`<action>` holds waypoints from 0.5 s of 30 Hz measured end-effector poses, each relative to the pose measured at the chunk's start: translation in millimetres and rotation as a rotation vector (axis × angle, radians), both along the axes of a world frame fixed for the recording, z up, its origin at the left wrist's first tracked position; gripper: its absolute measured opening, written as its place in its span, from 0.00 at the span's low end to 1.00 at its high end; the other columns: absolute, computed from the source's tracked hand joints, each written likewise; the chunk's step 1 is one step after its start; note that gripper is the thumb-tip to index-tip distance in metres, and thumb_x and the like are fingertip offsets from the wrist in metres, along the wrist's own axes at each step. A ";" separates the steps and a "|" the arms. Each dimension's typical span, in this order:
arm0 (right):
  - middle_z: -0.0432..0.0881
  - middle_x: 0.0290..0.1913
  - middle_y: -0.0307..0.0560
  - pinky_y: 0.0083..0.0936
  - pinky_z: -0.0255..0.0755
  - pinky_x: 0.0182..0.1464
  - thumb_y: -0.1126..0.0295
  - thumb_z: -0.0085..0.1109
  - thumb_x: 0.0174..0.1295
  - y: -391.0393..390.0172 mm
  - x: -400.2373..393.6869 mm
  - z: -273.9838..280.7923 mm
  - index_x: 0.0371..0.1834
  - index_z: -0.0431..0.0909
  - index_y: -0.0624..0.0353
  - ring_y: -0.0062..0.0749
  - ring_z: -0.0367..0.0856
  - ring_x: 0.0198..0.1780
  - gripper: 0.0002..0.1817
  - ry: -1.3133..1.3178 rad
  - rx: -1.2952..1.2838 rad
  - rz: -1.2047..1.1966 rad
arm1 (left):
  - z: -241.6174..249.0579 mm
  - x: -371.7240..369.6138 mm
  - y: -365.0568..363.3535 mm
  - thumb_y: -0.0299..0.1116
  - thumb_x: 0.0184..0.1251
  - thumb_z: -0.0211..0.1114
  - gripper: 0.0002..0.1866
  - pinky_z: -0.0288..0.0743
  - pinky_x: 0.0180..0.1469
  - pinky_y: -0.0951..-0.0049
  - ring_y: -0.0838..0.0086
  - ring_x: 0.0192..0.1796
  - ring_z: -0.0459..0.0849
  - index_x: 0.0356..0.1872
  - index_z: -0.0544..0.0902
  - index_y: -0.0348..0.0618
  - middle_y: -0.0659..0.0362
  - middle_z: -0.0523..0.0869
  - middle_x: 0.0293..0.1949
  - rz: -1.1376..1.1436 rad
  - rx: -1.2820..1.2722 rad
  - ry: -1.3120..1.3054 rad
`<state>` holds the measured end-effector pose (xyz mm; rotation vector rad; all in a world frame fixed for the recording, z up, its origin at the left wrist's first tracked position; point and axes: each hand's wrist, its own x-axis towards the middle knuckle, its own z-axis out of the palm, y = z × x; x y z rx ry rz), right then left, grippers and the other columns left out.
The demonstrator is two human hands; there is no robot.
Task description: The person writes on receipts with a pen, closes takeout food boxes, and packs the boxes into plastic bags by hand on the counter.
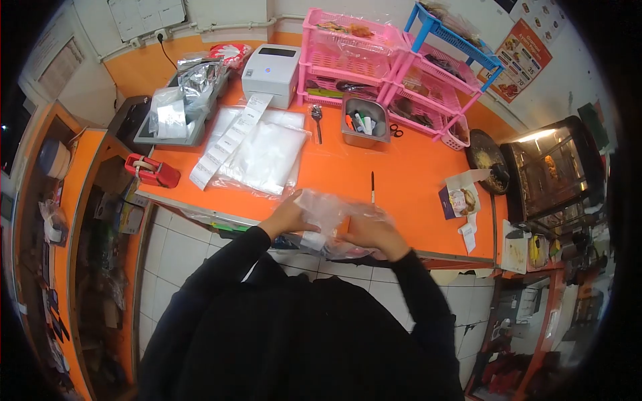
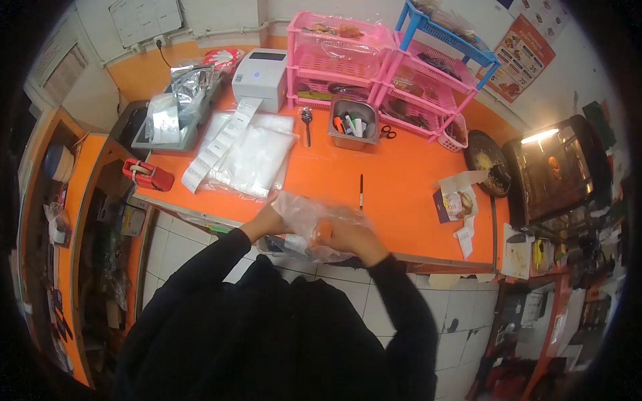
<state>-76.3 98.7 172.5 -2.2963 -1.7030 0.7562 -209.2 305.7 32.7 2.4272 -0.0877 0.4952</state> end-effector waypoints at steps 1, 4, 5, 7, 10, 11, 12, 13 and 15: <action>0.83 0.46 0.56 0.42 0.68 0.59 0.41 0.67 0.48 -10.7 -1.8 23.4 0.50 0.81 0.60 0.46 0.80 0.54 0.35 -0.043 -0.074 0.018 | -12.3 0.4 2.7 0.48 0.40 0.82 0.35 0.69 0.61 0.56 0.53 0.58 0.76 0.52 0.82 0.43 0.50 0.82 0.52 0.023 0.070 0.088; 0.85 0.39 0.54 0.46 0.64 0.60 0.45 0.72 0.47 -33.3 -12.9 89.0 0.50 0.80 0.55 0.47 0.82 0.50 0.32 -0.157 -0.219 0.161 | 1.4 1.1 3.1 0.48 0.39 0.82 0.33 0.69 0.60 0.57 0.54 0.57 0.76 0.49 0.83 0.42 0.52 0.83 0.50 0.011 0.004 0.078; 0.85 0.40 0.53 0.46 0.63 0.60 0.47 0.73 0.46 -34.9 -18.5 110.3 0.50 0.80 0.55 0.45 0.82 0.50 0.31 -0.184 -0.219 0.273 | 8.6 2.9 1.6 0.48 0.39 0.82 0.33 0.70 0.60 0.57 0.54 0.57 0.77 0.48 0.83 0.42 0.52 0.83 0.49 -0.007 -0.067 0.028; 0.81 0.51 0.48 0.46 0.61 0.64 0.57 0.75 0.43 -39.5 -28.4 144.1 0.54 0.76 0.52 0.45 0.78 0.57 0.32 -0.340 -0.031 0.365 | -25.0 12.6 9.2 0.47 0.39 0.82 0.32 0.70 0.59 0.57 0.53 0.56 0.77 0.47 0.83 0.43 0.52 0.83 0.47 -0.074 -0.023 -0.009; 0.75 0.62 0.46 0.48 0.55 0.71 0.66 0.74 0.42 -39.8 -8.3 162.7 0.58 0.73 0.50 0.50 0.72 0.64 0.35 -0.596 0.583 0.220 | -10.8 5.3 6.7 0.44 0.40 0.81 0.29 0.70 0.59 0.57 0.52 0.55 0.77 0.46 0.83 0.44 0.51 0.83 0.46 -0.033 -0.057 0.012; 0.75 0.64 0.47 0.50 0.53 0.72 0.67 0.73 0.42 -42.6 5.7 168.3 0.58 0.73 0.50 0.52 0.71 0.65 0.34 -0.654 0.799 0.158 | 0.5 2.0 5.6 0.44 0.40 0.81 0.29 0.70 0.59 0.57 0.52 0.54 0.77 0.46 0.83 0.44 0.51 0.83 0.46 0.007 -0.083 0.029; 0.73 0.65 0.48 0.51 0.51 0.73 0.67 0.74 0.42 -49.8 25.0 156.8 0.60 0.71 0.51 0.53 0.70 0.66 0.37 -0.614 0.738 0.076 | 0.6 2.1 5.9 0.43 0.41 0.80 0.28 0.70 0.58 0.57 0.52 0.54 0.77 0.46 0.83 0.45 0.51 0.83 0.45 0.023 -0.089 0.051; 0.71 0.67 0.49 0.52 0.48 0.74 0.67 0.74 0.42 -54.7 53.5 125.1 0.63 0.70 0.52 0.53 0.70 0.66 0.39 -0.572 0.676 -0.003 | -0.6 1.5 5.6 0.42 0.41 0.80 0.27 0.71 0.58 0.57 0.53 0.54 0.77 0.46 0.83 0.45 0.51 0.83 0.45 0.044 -0.098 0.073; 0.66 0.71 0.52 0.53 0.45 0.76 0.63 0.77 0.40 -47.8 81.1 31.2 0.70 0.63 0.53 0.52 0.68 0.68 0.49 -0.475 0.432 -0.074 | -0.2 -2.0 4.9 0.41 0.42 0.79 0.27 0.71 0.57 0.57 0.53 0.53 0.77 0.46 0.83 0.45 0.51 0.83 0.45 0.064 -0.113 0.079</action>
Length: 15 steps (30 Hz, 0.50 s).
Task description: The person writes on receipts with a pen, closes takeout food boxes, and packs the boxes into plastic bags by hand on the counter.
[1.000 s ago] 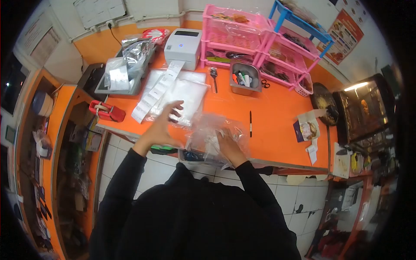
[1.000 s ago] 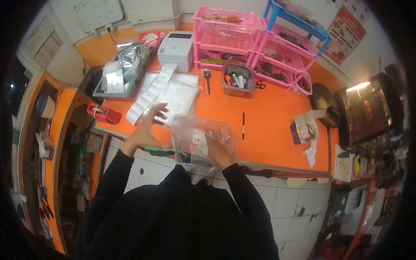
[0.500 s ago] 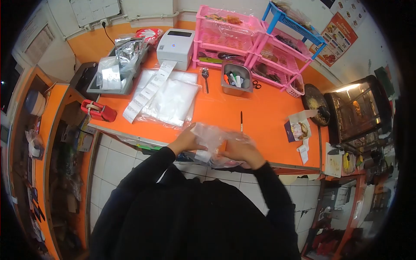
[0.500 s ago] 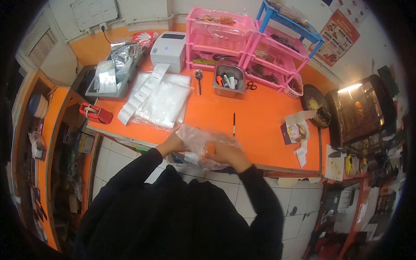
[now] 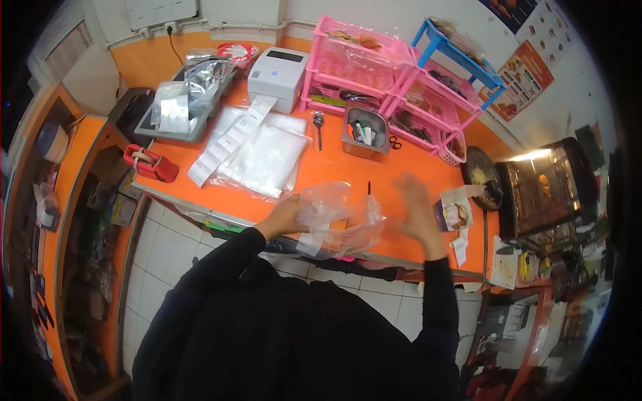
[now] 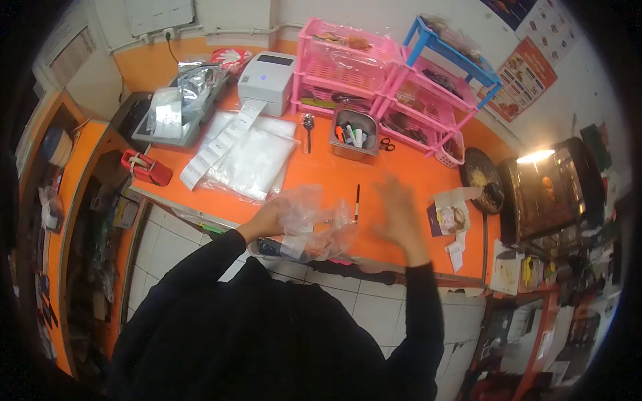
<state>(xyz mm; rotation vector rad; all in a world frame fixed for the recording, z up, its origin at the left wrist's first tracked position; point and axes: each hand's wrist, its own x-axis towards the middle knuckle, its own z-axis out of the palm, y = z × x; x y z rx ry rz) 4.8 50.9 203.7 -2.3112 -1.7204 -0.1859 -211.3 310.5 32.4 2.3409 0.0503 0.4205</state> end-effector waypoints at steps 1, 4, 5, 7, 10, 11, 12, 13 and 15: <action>0.61 0.73 0.54 0.51 0.46 0.76 0.56 0.80 0.34 1.9 -22.2 -16.1 0.74 0.56 0.55 0.51 0.64 0.70 0.60 0.222 -0.160 -0.005 | 3.2 -0.7 -1.2 0.41 0.42 0.79 0.27 0.71 0.57 0.57 0.52 0.53 0.77 0.46 0.83 0.45 0.51 0.83 0.45 -0.004 -0.004 -0.018; 0.64 0.71 0.53 0.48 0.53 0.73 0.51 0.77 0.38 32.6 -79.2 -80.5 0.70 0.62 0.57 0.48 0.63 0.70 0.53 0.437 -0.294 0.166 | 13.3 2.3 -2.9 0.40 0.43 0.78 0.26 0.71 0.56 0.57 0.52 0.52 0.77 0.46 0.83 0.43 0.50 0.83 0.45 -0.020 -0.046 0.007; 0.68 0.69 0.52 0.47 0.55 0.72 0.51 0.74 0.42 57.9 -88.0 -105.7 0.65 0.68 0.57 0.47 0.65 0.69 0.45 0.383 -0.225 0.270 | 12.9 1.3 -5.3 0.40 0.44 0.78 0.26 0.71 0.56 0.57 0.52 0.52 0.77 0.46 0.83 0.43 0.50 0.83 0.45 -0.022 -0.071 0.036; 0.72 0.66 0.50 0.47 0.57 0.71 0.52 0.70 0.47 102.7 -102.6 -143.2 0.60 0.75 0.57 0.47 0.67 0.67 0.36 0.314 -0.128 0.312 | -10.4 5.7 -3.8 0.39 0.45 0.77 0.26 0.71 0.56 0.57 0.54 0.51 0.77 0.47 0.82 0.42 0.51 0.83 0.43 0.041 -0.045 -0.018; 0.73 0.65 0.51 0.47 0.57 0.71 0.53 0.70 0.48 123.3 -108.1 -167.3 0.59 0.76 0.57 0.48 0.67 0.67 0.34 0.289 -0.030 0.215 | 9.9 2.4 -16.0 0.38 0.47 0.76 0.29 0.70 0.59 0.57 0.57 0.55 0.77 0.52 0.80 0.42 0.51 0.82 0.49 0.170 -0.528 -0.100; 0.73 0.65 0.52 0.47 0.58 0.70 0.54 0.69 0.48 121.5 -104.5 -169.3 0.58 0.76 0.57 0.48 0.67 0.66 0.34 0.302 0.013 0.191 | 22.4 3.4 -20.5 0.38 0.48 0.76 0.30 0.70 0.60 0.57 0.57 0.57 0.76 0.55 0.79 0.42 0.51 0.81 0.52 0.218 -0.777 -0.135; 0.73 0.65 0.52 0.47 0.58 0.70 0.54 0.69 0.48 117.5 -102.0 -172.0 0.58 0.77 0.57 0.49 0.67 0.66 0.33 0.323 0.067 0.182 | 23.0 5.8 -21.8 0.39 0.48 0.76 0.32 0.68 0.62 0.56 0.57 0.60 0.75 0.57 0.77 0.42 0.50 0.79 0.55 0.257 -0.727 -0.145; 0.73 0.64 0.52 0.47 0.58 0.70 0.54 0.69 0.48 115.4 -97.5 -175.4 0.57 0.77 0.57 0.49 0.67 0.66 0.32 0.343 0.114 0.176 | 22.3 5.9 -25.4 0.39 0.49 0.76 0.35 0.67 0.63 0.55 0.56 0.62 0.73 0.60 0.75 0.42 0.50 0.77 0.58 0.297 -0.682 -0.152; 0.74 0.63 0.53 0.47 0.58 0.70 0.55 0.68 0.49 102.3 -94.6 -189.2 0.57 0.77 0.57 0.49 0.67 0.66 0.31 0.406 0.194 0.199 | 25.6 -2.7 -41.2 0.42 0.48 0.77 0.40 0.64 0.66 0.53 0.55 0.66 0.70 0.64 0.72 0.43 0.49 0.72 0.64 0.353 -0.551 -0.216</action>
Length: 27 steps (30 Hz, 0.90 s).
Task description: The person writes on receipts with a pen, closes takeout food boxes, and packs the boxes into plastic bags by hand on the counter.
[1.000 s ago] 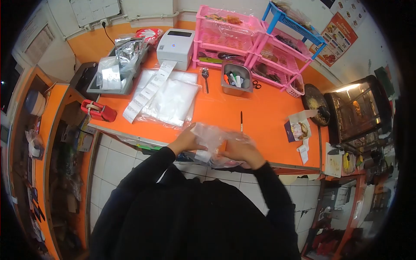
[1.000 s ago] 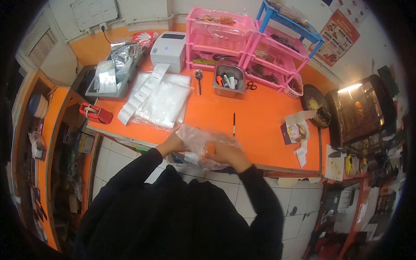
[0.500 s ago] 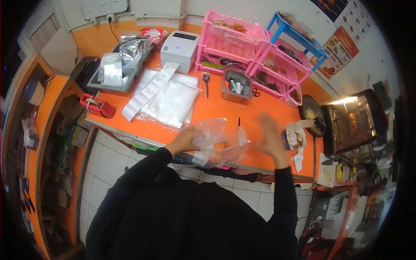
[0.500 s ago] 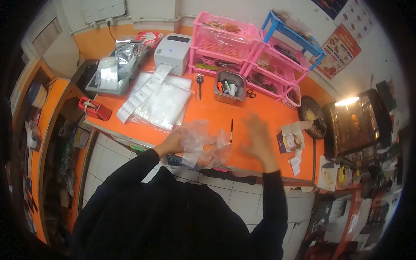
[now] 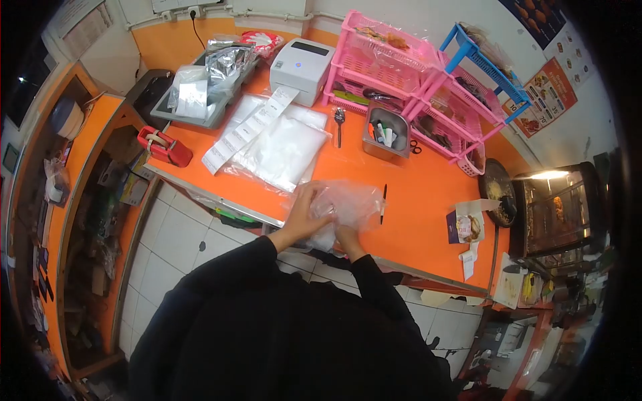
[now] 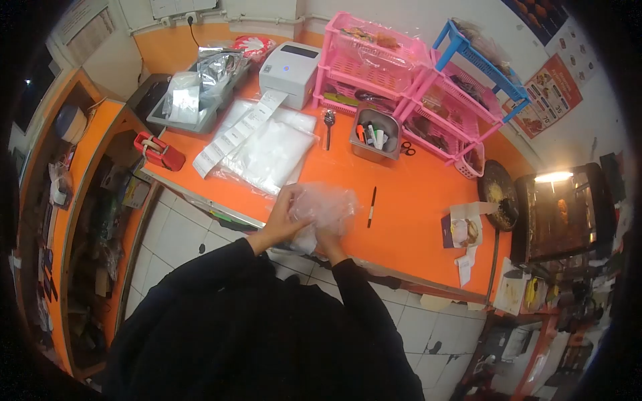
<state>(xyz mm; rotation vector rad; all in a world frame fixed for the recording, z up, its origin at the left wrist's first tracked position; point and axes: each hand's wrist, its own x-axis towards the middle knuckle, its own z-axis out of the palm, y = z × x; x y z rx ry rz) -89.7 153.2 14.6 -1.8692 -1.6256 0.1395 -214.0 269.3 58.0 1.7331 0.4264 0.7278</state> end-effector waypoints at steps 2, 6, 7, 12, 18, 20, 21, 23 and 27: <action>0.74 0.63 0.53 0.47 0.58 0.70 0.56 0.68 0.49 -2.9 4.8 -13.7 0.56 0.78 0.58 0.50 0.68 0.66 0.30 0.049 0.063 0.039 | 17.6 -14.5 -20.3 0.46 0.45 0.79 0.46 0.62 0.68 0.53 0.54 0.69 0.67 0.68 0.69 0.44 0.48 0.66 0.70 0.079 0.208 -0.077; 0.75 0.61 0.54 0.48 0.58 0.69 0.57 0.66 0.50 12.8 7.4 -10.7 0.54 0.79 0.58 0.51 0.68 0.65 0.28 0.075 0.114 0.120 | 15.6 -18.5 -35.8 0.57 0.37 0.82 0.50 0.61 0.70 0.56 0.55 0.70 0.68 0.63 0.73 0.44 0.50 0.74 0.65 -0.131 0.616 0.304; 0.76 0.61 0.54 0.48 0.58 0.69 0.57 0.66 0.51 16.8 8.1 -4.1 0.54 0.79 0.58 0.51 0.68 0.65 0.27 0.058 0.117 0.122 | 3.7 -11.9 -38.0 0.59 0.39 0.80 0.48 0.62 0.69 0.56 0.56 0.70 0.68 0.63 0.74 0.45 0.50 0.74 0.65 -0.157 0.596 0.417; 0.79 0.51 0.57 0.47 0.64 0.63 0.68 0.67 0.45 34.6 -7.6 62.3 0.48 0.78 0.61 0.56 0.71 0.59 0.23 0.020 0.084 -0.024 | 39.0 16.1 -36.1 0.61 0.59 0.65 0.32 0.64 0.65 0.58 0.59 0.69 0.69 0.60 0.80 0.55 0.53 0.80 0.62 -0.440 0.101 1.041; 0.77 0.42 0.48 0.33 0.71 0.53 0.75 0.67 0.47 34.5 -33.4 62.7 0.43 0.73 0.60 0.38 0.75 0.50 0.18 0.498 0.367 -0.181 | -67.4 27.3 -38.4 0.50 0.65 0.62 0.25 0.61 0.66 0.60 0.57 0.64 0.72 0.57 0.79 0.48 0.52 0.82 0.56 -0.115 0.145 0.181; 0.75 0.39 0.43 0.28 0.71 0.49 0.77 0.65 0.50 32.0 -33.5 66.9 0.43 0.70 0.58 0.31 0.74 0.46 0.18 0.608 0.451 -0.210 | -33.4 33.9 -35.3 0.46 0.61 0.64 0.23 0.61 0.64 0.57 0.57 0.60 0.73 0.54 0.79 0.46 0.53 0.81 0.53 0.146 0.470 0.143; 0.74 0.38 0.41 0.26 0.71 0.47 0.78 0.64 0.52 30.9 -28.7 67.5 0.44 0.69 0.58 0.28 0.74 0.45 0.18 0.523 0.464 -0.220 | -18.2 36.1 -31.3 0.44 0.59 0.65 0.22 0.61 0.63 0.56 0.56 0.58 0.74 0.53 0.80 0.45 0.53 0.81 0.52 0.279 0.634 0.124; 0.73 0.39 0.40 0.22 0.71 0.45 0.79 0.66 0.52 26.6 -17.8 88.5 0.48 0.66 0.57 0.24 0.73 0.44 0.22 0.509 0.593 -0.198 | -14.4 36.4 -24.1 0.42 0.56 0.65 0.22 0.61 0.61 0.55 0.57 0.56 0.73 0.51 0.80 0.44 0.54 0.81 0.50 0.179 0.724 0.306; 0.75 0.46 0.47 0.34 0.69 0.54 0.80 0.68 0.51 3.5 -7.5 173.2 0.57 0.66 0.59 0.31 0.74 0.51 0.29 0.380 0.721 -0.483 | 5.7 35.9 -24.3 0.38 0.53 0.65 0.17 0.61 0.58 0.55 0.57 0.52 0.74 0.45 0.80 0.44 0.56 0.80 0.46 0.069 0.720 0.506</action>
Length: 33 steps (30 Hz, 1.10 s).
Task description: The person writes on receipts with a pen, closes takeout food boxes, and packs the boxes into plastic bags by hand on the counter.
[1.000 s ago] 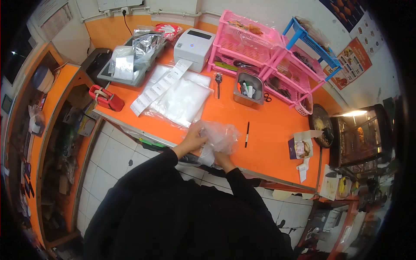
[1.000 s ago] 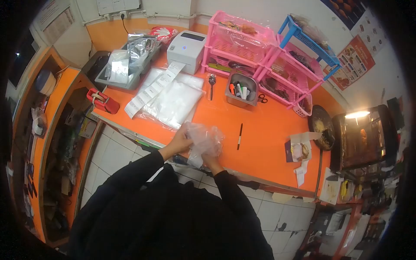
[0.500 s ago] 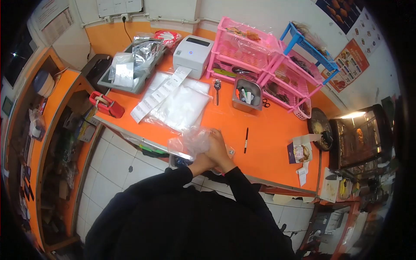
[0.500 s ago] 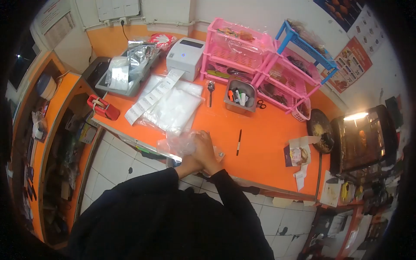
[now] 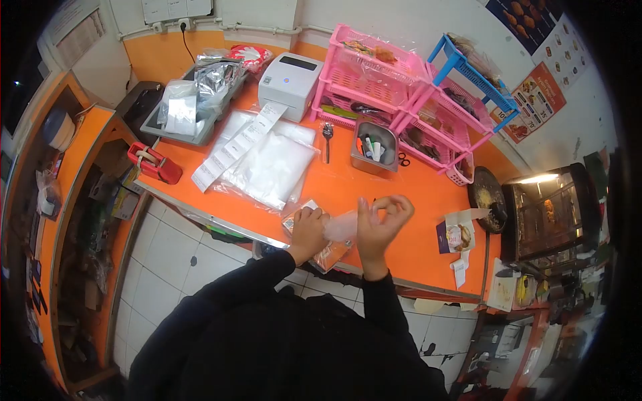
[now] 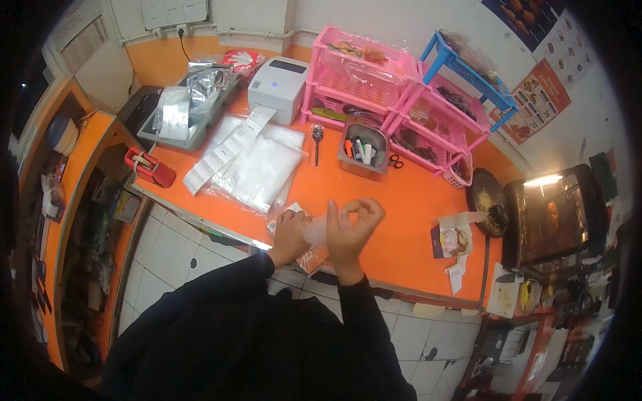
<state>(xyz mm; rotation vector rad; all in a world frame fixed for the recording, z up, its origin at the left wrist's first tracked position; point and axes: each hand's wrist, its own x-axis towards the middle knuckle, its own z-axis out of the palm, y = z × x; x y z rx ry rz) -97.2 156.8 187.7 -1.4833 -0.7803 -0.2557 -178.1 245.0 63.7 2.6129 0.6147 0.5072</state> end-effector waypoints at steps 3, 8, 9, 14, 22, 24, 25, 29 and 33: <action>0.76 0.47 0.47 0.47 0.64 0.60 0.76 0.66 0.52 -16.1 -15.5 41.9 0.57 0.69 0.59 0.39 0.74 0.52 0.27 -0.887 -0.342 -0.121 | -11.5 2.1 0.0 0.36 0.51 0.67 0.17 0.61 0.58 0.54 0.58 0.53 0.74 0.43 0.80 0.44 0.56 0.79 0.44 0.019 -0.010 -0.145; 0.79 0.45 0.42 0.52 0.60 0.67 0.64 0.62 0.55 -26.7 4.3 -59.3 0.48 0.78 0.59 0.40 0.76 0.53 0.18 -1.336 -0.889 0.137 | -15.7 0.3 -3.9 0.35 0.51 0.67 0.17 0.61 0.59 0.54 0.58 0.53 0.73 0.43 0.80 0.43 0.55 0.78 0.45 -0.029 0.055 -0.141; 0.80 0.44 0.43 0.50 0.63 0.64 0.64 0.61 0.55 -27.1 20.1 -74.0 0.47 0.79 0.59 0.39 0.77 0.51 0.18 -1.317 -0.942 0.171 | -21.5 3.2 -1.5 0.35 0.51 0.67 0.17 0.61 0.59 0.54 0.58 0.53 0.73 0.43 0.79 0.43 0.55 0.78 0.45 -0.017 0.094 -0.116; 0.82 0.38 0.43 0.44 0.72 0.56 0.66 0.58 0.59 -21.1 46.2 -88.9 0.48 0.79 0.55 0.36 0.81 0.42 0.14 -0.522 -1.498 0.429 | -12.3 -9.0 3.0 0.35 0.50 0.67 0.19 0.63 0.58 0.58 0.59 0.54 0.73 0.43 0.78 0.39 0.53 0.75 0.50 -0.124 0.100 -0.144; 0.81 0.32 0.54 0.35 0.76 0.34 0.63 0.56 0.67 -29.0 14.1 -64.0 0.41 0.78 0.61 0.46 0.83 0.34 0.11 -0.246 -1.231 0.508 | -8.4 -10.6 5.6 0.37 0.53 0.62 0.15 0.64 0.55 0.60 0.60 0.52 0.73 0.38 0.79 0.37 0.52 0.76 0.46 -0.180 0.270 -0.086; 0.80 0.31 0.53 0.35 0.76 0.33 0.62 0.56 0.67 -29.6 14.3 -62.4 0.38 0.77 0.60 0.45 0.83 0.33 0.11 -0.571 -1.214 0.420 | -9.1 -10.2 7.8 0.38 0.56 0.61 0.16 0.64 0.56 0.60 0.60 0.52 0.72 0.39 0.79 0.35 0.51 0.76 0.47 -0.233 0.166 -0.053; 0.79 0.30 0.52 0.35 0.76 0.33 0.61 0.56 0.67 -31.8 22.1 -70.9 0.35 0.77 0.59 0.44 0.82 0.31 0.12 -0.758 -1.181 0.392 | -8.1 -10.5 6.9 0.38 0.56 0.61 0.15 0.64 0.55 0.60 0.60 0.52 0.72 0.39 0.79 0.36 0.52 0.76 0.46 -0.230 0.173 -0.032; 0.76 0.26 0.46 0.32 0.75 0.31 0.59 0.60 0.65 -36.2 37.5 -106.6 0.29 0.74 0.55 0.38 0.79 0.27 0.13 -0.670 -1.121 0.376 | -9.1 -10.3 4.3 0.40 0.57 0.61 0.15 0.64 0.54 0.60 0.61 0.50 0.72 0.37 0.80 0.38 0.53 0.75 0.45 -0.196 0.213 -0.065; 0.77 0.27 0.46 0.32 0.75 0.32 0.59 0.61 0.63 -27.9 49.7 -121.6 0.32 0.75 0.56 0.39 0.80 0.29 0.13 0.544 -1.023 0.691 | -13.3 -17.9 -0.1 0.43 0.58 0.62 0.16 0.64 0.53 0.59 0.62 0.49 0.72 0.36 0.80 0.39 0.54 0.75 0.43 -0.183 0.272 -0.132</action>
